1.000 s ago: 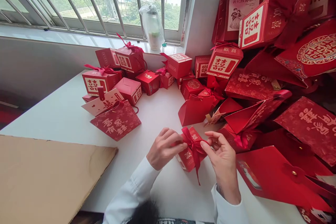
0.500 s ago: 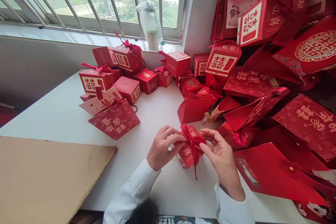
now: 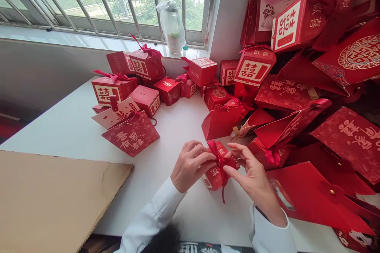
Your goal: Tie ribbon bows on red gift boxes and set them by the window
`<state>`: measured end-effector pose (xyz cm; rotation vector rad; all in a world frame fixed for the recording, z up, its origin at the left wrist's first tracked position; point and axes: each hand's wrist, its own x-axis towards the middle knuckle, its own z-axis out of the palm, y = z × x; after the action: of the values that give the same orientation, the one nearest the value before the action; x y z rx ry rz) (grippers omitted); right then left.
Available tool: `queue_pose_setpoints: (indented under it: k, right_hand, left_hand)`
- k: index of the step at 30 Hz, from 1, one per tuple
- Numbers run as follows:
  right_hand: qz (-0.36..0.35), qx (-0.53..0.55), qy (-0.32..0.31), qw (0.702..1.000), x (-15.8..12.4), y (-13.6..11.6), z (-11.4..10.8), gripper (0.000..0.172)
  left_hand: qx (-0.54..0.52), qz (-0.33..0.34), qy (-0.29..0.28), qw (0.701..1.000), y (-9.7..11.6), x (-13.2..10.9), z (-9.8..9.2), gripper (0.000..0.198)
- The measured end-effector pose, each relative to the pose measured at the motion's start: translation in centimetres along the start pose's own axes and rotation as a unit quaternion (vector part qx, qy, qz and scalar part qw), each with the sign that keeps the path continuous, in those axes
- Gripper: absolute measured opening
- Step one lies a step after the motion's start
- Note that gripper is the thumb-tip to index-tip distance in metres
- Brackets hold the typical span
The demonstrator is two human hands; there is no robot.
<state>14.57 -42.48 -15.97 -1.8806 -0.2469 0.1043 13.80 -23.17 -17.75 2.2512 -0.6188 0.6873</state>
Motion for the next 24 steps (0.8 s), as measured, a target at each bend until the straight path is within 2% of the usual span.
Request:
queue_pose_setpoints:
  k: [3,11,14,17,20,24]
  right_hand:
    - [-0.008,-0.016,0.006,1.0,0.0,0.3,-0.5,0.049]
    - [-0.001,0.036,0.115,0.993,0.1,0.9,-0.1,0.038]
    - [-0.051,-0.037,0.157,0.986,-0.3,0.3,-0.3,0.026]
    - [-0.145,-0.187,0.114,0.965,-0.8,-0.3,-1.0,0.006]
    - [-0.207,-0.27,0.084,0.937,-1.1,-0.2,-1.4,0.012]
    - [-0.231,-0.289,0.076,0.926,-0.9,0.4,-1.0,0.021]
  left_hand:
    - [-0.003,-0.017,-0.007,1.0,0.2,0.1,0.1,0.007]
    - [0.001,-0.034,-0.016,0.999,0.3,0.3,0.2,0.013]
    - [0.005,-0.04,-0.019,0.999,0.3,0.3,0.2,0.013]
    - [0.003,-0.046,-0.022,0.999,0.3,0.2,0.2,0.011]
    - [-0.005,-0.051,-0.024,0.998,0.1,0.1,0.3,0.01]
    - [-0.011,-0.047,-0.025,0.999,0.0,0.1,0.3,0.01]
